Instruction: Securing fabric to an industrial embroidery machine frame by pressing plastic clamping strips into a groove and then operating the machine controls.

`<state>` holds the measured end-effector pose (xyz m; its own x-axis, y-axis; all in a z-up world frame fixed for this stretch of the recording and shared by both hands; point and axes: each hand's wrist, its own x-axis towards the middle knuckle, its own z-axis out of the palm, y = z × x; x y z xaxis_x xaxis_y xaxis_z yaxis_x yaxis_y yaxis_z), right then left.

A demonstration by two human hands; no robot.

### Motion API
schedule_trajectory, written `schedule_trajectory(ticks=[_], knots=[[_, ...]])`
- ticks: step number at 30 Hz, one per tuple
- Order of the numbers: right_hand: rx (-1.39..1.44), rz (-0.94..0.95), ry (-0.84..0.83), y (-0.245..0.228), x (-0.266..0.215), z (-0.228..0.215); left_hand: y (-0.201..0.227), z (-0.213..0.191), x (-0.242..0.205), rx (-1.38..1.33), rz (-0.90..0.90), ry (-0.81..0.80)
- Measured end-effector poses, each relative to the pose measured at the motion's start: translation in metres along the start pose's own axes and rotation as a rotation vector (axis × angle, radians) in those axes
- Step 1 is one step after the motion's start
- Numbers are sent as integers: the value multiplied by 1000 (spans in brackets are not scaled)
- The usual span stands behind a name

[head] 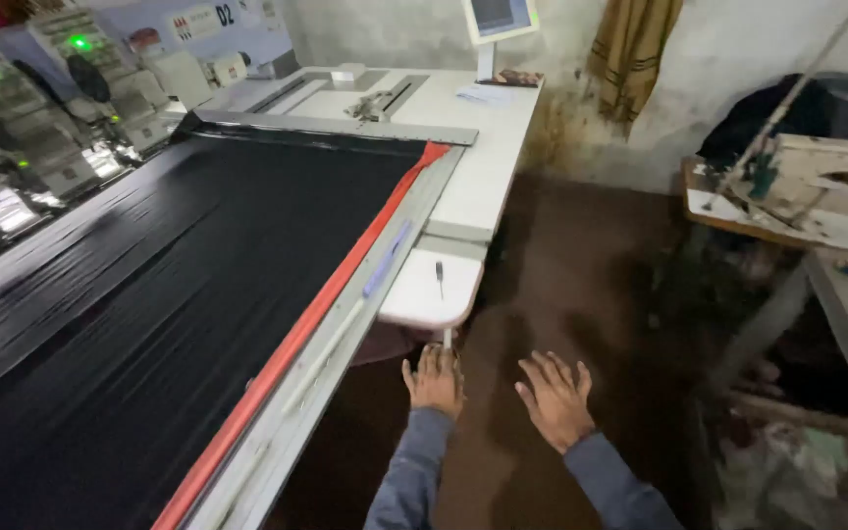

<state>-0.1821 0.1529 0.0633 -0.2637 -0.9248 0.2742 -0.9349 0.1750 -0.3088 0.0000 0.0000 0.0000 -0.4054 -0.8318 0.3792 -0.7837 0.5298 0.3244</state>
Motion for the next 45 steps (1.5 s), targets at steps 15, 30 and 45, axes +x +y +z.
schedule_trajectory(ticks=[15,30,45], knots=[[0,-499,0,85,493,142,-106,147,382,84,-407,-7],[178,-1271,-149,-4,653,369,-305,243,509,198,-901,-78],[603,-1572,-456,36,798,343,-288,238,499,150,-537,107]])
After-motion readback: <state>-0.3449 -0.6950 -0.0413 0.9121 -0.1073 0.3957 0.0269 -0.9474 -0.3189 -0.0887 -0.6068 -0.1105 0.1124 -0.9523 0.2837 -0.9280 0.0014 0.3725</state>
